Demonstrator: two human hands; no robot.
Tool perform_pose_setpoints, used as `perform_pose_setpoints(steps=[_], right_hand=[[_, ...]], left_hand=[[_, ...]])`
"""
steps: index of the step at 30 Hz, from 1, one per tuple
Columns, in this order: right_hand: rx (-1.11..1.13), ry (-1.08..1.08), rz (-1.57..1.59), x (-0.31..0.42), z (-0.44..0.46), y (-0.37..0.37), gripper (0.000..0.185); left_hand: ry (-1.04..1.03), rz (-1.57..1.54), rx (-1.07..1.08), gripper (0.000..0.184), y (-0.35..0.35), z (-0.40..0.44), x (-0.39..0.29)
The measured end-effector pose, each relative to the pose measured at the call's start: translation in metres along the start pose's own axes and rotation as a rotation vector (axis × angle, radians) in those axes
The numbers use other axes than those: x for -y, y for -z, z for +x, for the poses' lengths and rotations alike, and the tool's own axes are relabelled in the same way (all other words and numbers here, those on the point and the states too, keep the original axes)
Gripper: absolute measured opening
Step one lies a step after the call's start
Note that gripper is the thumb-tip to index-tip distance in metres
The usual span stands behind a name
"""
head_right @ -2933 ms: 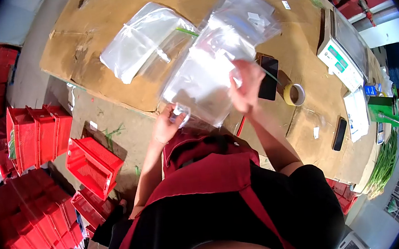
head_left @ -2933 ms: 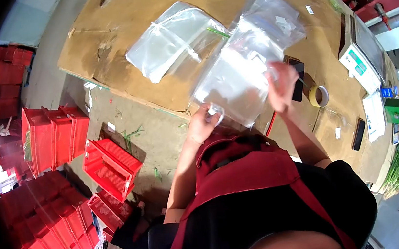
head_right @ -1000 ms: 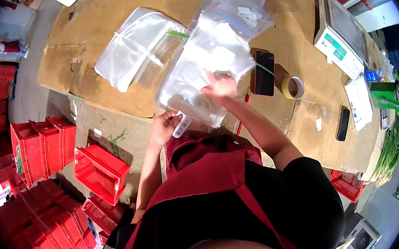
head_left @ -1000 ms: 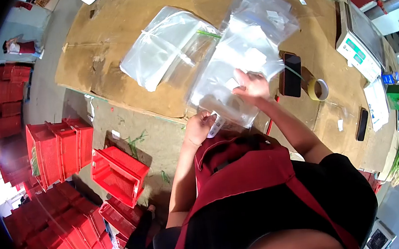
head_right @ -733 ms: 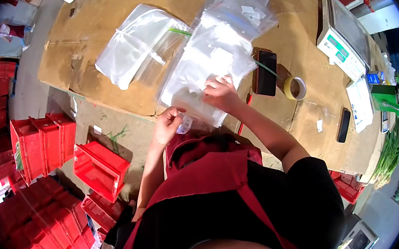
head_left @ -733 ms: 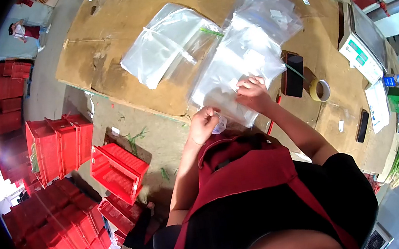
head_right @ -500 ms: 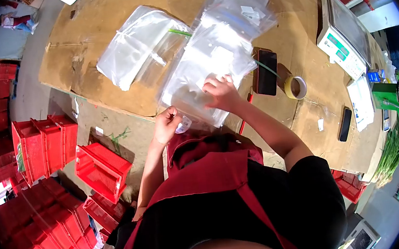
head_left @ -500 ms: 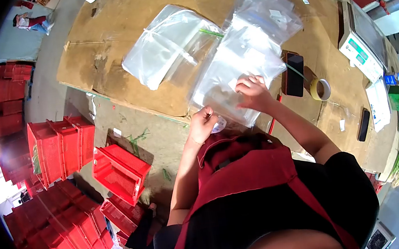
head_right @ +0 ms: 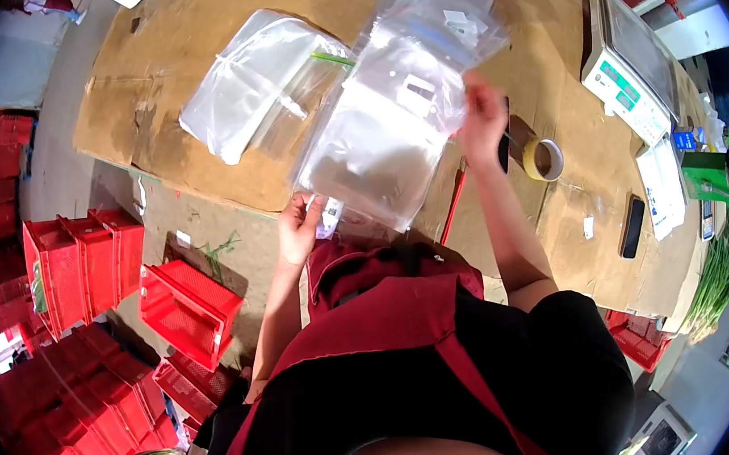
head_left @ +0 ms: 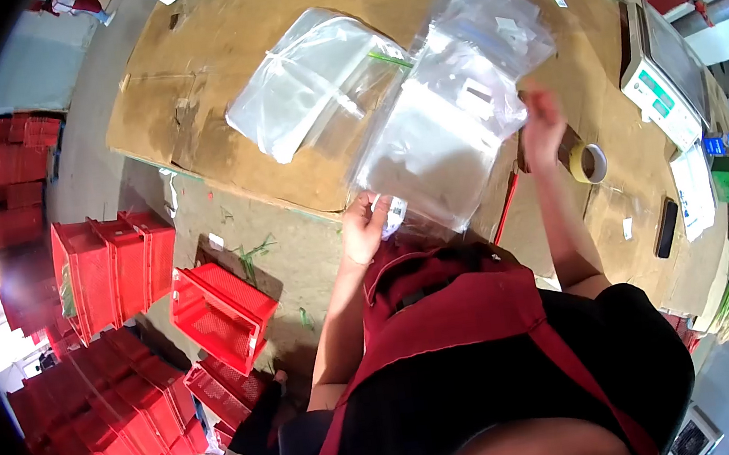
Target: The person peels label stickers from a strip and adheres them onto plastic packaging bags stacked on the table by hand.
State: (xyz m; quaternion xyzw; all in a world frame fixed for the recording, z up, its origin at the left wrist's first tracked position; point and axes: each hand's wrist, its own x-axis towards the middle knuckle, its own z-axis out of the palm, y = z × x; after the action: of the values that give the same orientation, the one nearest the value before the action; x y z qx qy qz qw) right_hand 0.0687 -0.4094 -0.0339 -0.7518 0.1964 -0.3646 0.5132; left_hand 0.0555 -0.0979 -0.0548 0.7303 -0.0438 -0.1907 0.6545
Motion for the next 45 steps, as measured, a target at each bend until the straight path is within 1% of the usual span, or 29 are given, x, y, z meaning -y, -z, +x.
perform_pose_setpoints(steps=[1,2,3,4,5,6,7,8,9,10,11,12,13,14,16,17,18,19,20,21,22,24,26,28,31,34,38,40,45], right_hand=[[-0.136,-0.056,0.062,-0.002,0.014,0.011,0.018],[-0.149,-0.053,0.058,-0.002,0.008,0.011,0.018],[-0.027,-0.019,0.295,-0.003,0.000,0.009,0.017],[0.146,0.086,0.279,0.000,-0.014,0.004,0.018],[0.318,0.191,0.276,0.004,-0.027,-0.001,0.019],[0.531,0.360,0.013,0.017,-0.048,-0.010,0.022],[0.934,-0.107,0.176,0.053,-0.055,-0.015,0.021],[1.087,0.033,0.190,0.043,-0.062,-0.027,0.012],[0.960,0.266,0.066,0.040,-0.075,-0.034,0.013],[0.987,0.151,0.177,0.035,-0.078,-0.038,0.014],[0.998,-0.103,0.272,0.031,-0.081,-0.042,0.014],[0.995,-0.361,0.361,0.028,-0.083,-0.045,0.014],[0.981,-0.265,0.244,0.021,-0.082,-0.050,0.013],[0.979,-0.266,0.244,0.016,-0.078,-0.051,0.013],[0.745,0.460,-0.509,0.016,-0.065,-0.053,0.021],[0.749,0.409,-0.666,0.007,-0.062,-0.053,0.026],[0.751,0.415,-0.661,0.005,-0.058,-0.054,0.026],[0.666,0.411,-0.674,0.004,-0.055,-0.055,0.028],[0.585,0.399,-0.687,0.002,-0.056,-0.052,0.033],[0.574,0.460,-0.494,-0.003,-0.057,-0.047,0.039],[0.576,0.460,-0.494,-0.006,-0.060,-0.042,0.039],[0.827,0.653,-0.427,-0.005,-0.070,-0.029,0.034],[0.781,0.617,-0.375,-0.022,-0.077,-0.028,0.030],[0.717,0.649,-0.478,-0.033,-0.075,-0.035,0.022],[0.730,0.612,-0.362,-0.023,-0.070,-0.039,0.018],[0.757,0.564,-0.386,0.002,-0.073,-0.032,0.015],[0.769,0.554,-0.439,-0.015,-0.078,-0.033,0.017],[0.730,0.551,-0.403,-0.013,-0.078,-0.038,0.017],[0.755,0.532,-0.408,-0.003,-0.081,-0.038,0.018]], left_hand=[[-0.007,-0.019,0.015,0.005,0.000,0.001,-0.001],[-0.019,-0.040,0.034,0.007,-0.003,0.003,-0.003],[-0.046,-0.003,0.102,0.014,-0.008,0.002,-0.017],[-0.052,-0.004,0.114,0.014,-0.012,0.005,-0.018],[-0.173,0.083,0.195,0.015,-0.015,0.006,-0.018],[-0.295,0.170,0.272,0.017,-0.019,0.008,-0.019],[-0.347,0.175,0.298,0.018,-0.024,0.010,-0.019],[-0.351,0.176,0.297,0.018,-0.024,0.011,-0.019],[-0.290,0.252,0.287,0.016,-0.024,0.012,-0.020],[-0.227,0.327,0.275,0.015,-0.023,0.014,-0.020],[-0.131,0.277,0.227,0.008,-0.020,0.015,-0.016],[-0.128,0.280,0.228,0.008,-0.017,0.015,-0.011],[-0.067,0.375,0.193,0.008,-0.013,0.016,-0.008],[-0.007,0.469,0.156,0.009,-0.009,0.016,-0.006],[-0.089,0.561,0.156,0.012,-0.007,0.014,-0.021],[-0.043,0.511,0.168,0.011,-0.006,0.012,-0.028],[0.002,0.460,0.175,0.011,-0.003,0.012,-0.031],[0.051,0.237,0.184,0.007,0.000,0.009,-0.017],[0.061,0.237,0.179,0.007,0.000,0.007,-0.012],[-0.065,0.151,0.161,0.005,-0.002,0.007,-0.008],[-0.194,0.064,0.144,0.004,-0.003,0.007,-0.007],[-0.147,0.086,0.173,0.004,-0.003,0.006,-0.009],[-0.104,0.107,0.205,0.005,-0.005,0.006,-0.019],[-0.044,0.273,0.274,0.007,-0.006,0.008,-0.030],[-0.075,0.224,0.276,0.008,-0.007,0.012,-0.023],[-0.054,0.132,0.223,0.010,-0.008,0.008,-0.029],[-0.056,0.172,0.232,0.012,-0.007,0.006,-0.022],[-0.077,0.412,0.300,0.014,-0.004,0.005,-0.027],[-0.106,0.331,0.280,0.018,-0.006,0.003,-0.015]])
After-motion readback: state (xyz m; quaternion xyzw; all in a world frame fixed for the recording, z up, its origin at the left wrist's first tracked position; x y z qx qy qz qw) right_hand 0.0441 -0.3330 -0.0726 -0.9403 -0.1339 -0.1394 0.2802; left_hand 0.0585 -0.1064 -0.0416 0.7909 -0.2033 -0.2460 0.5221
